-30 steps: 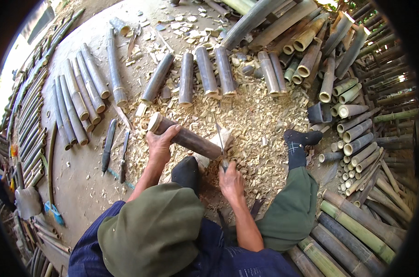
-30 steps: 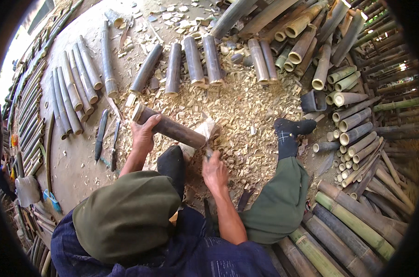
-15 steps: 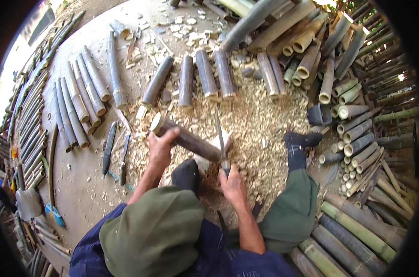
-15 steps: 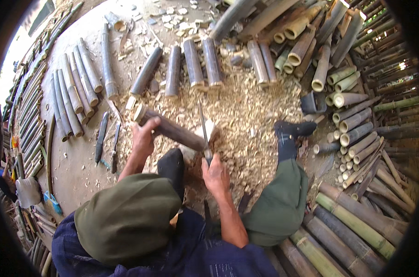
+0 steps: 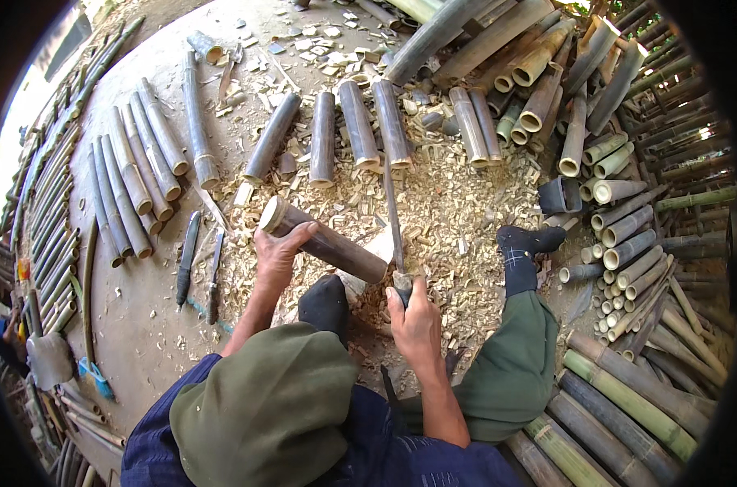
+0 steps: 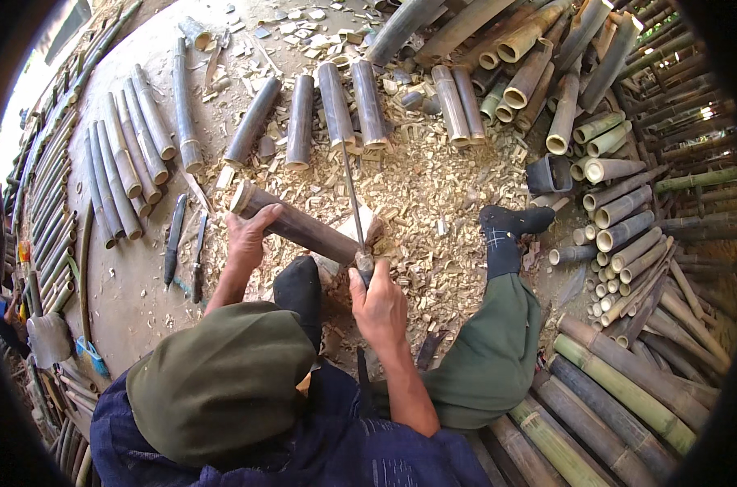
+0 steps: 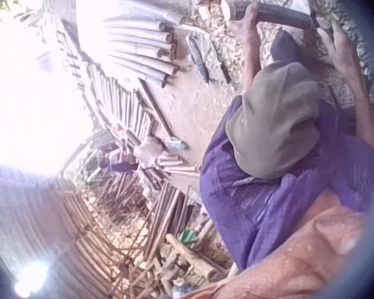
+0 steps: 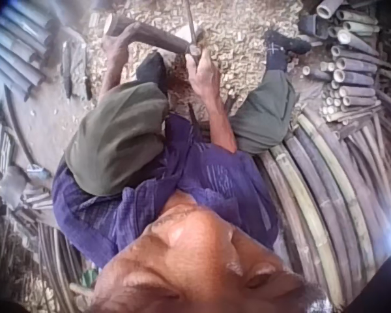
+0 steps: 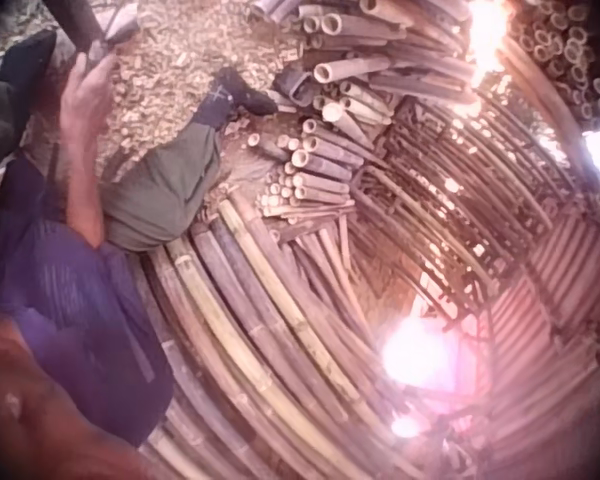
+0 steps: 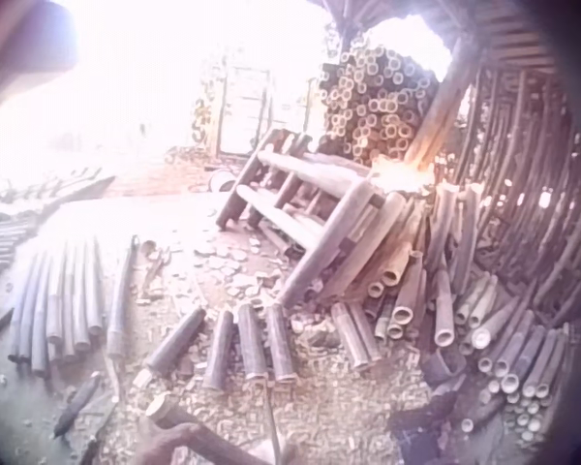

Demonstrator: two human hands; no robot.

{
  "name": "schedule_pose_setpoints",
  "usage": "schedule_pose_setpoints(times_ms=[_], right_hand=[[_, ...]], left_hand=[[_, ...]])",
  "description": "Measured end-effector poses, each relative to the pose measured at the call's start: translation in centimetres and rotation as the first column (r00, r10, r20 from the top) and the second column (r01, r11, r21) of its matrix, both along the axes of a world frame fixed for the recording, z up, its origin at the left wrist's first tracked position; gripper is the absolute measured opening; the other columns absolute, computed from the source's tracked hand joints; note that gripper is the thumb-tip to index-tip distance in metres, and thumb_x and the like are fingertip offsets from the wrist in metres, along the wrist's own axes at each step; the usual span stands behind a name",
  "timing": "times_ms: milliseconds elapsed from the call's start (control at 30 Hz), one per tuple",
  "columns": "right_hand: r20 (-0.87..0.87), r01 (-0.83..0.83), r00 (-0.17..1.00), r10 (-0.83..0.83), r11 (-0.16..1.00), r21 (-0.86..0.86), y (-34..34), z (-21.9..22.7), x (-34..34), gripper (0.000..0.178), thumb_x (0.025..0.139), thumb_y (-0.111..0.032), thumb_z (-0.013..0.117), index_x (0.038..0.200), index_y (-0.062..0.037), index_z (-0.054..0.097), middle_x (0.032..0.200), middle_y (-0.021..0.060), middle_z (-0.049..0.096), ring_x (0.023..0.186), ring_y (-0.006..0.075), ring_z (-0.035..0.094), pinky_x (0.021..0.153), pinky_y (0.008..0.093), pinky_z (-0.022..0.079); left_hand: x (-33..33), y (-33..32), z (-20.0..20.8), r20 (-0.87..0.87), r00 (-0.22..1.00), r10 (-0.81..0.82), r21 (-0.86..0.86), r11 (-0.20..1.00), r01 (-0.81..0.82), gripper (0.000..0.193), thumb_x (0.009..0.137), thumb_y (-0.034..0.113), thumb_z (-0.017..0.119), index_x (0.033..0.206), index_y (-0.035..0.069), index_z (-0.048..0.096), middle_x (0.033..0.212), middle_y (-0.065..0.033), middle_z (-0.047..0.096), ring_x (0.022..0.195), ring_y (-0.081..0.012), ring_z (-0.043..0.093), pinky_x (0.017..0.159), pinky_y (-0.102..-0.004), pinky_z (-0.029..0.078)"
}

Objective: The person sits on the ground and uses a knife to shave the outer surface of a bamboo segment. They hold the bamboo with one hand and scrape the surface with the knife in the other, creating wood shavings. The person rotates the bamboo to work on different sides and occasionally places the finished piece on the ground.

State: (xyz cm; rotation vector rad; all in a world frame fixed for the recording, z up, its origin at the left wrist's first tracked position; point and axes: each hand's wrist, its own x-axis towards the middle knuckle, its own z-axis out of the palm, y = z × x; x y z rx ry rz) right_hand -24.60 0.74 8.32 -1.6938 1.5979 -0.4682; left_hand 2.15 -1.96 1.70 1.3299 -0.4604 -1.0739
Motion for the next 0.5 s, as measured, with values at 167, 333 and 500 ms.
schedule_pose_setpoints(times_ms=[167,333,500], right_hand=[[-0.142,0.077,0.987,-0.069,0.996,0.050,2.0,-6.4,-1.6,0.030,0.107,-0.029,0.062,0.114,-0.0025,0.052,0.078,0.0236,0.071,0.070,0.0457,0.073,0.061,0.0540,0.056],[-0.140,0.017,0.990,0.006,0.987,0.160,-0.3,-2.5,-1.4,0.038,0.107,-0.038,0.061,0.115,-0.0021,0.055,0.086,0.0300,0.072,0.081,0.0493,0.073,0.073,0.0593,0.055],[0.183,0.121,0.980,-0.081,0.968,-0.219,0.9,0.8,-0.3,0.036,0.106,-0.033,0.063,0.118,-0.0005,0.054,0.087,0.0300,0.072,0.081,0.0509,0.072,0.071,0.0605,0.054]], left_hand=[[-0.5,0.1,-0.8,-0.031,0.994,-0.101,0.045,0.994,0.102,0.047,0.081,0.010,0.092,0.116,-0.007,0.065,0.103,-0.0149,0.074,0.092,-0.0233,0.076,0.084,-0.0388,0.065],[-0.5,-0.2,0.4,-0.111,0.988,0.105,-0.050,0.993,-0.111,0.033,0.082,0.012,0.091,0.107,-0.003,0.073,0.096,-0.0077,0.076,0.083,-0.0167,0.072,0.081,-0.0337,0.060],[-1.3,-0.6,-0.1,-0.029,0.996,0.083,-0.100,0.991,-0.086,0.032,0.081,0.007,0.091,0.107,-0.002,0.074,0.094,-0.0072,0.076,0.083,-0.0162,0.072,0.082,-0.0322,0.058]])
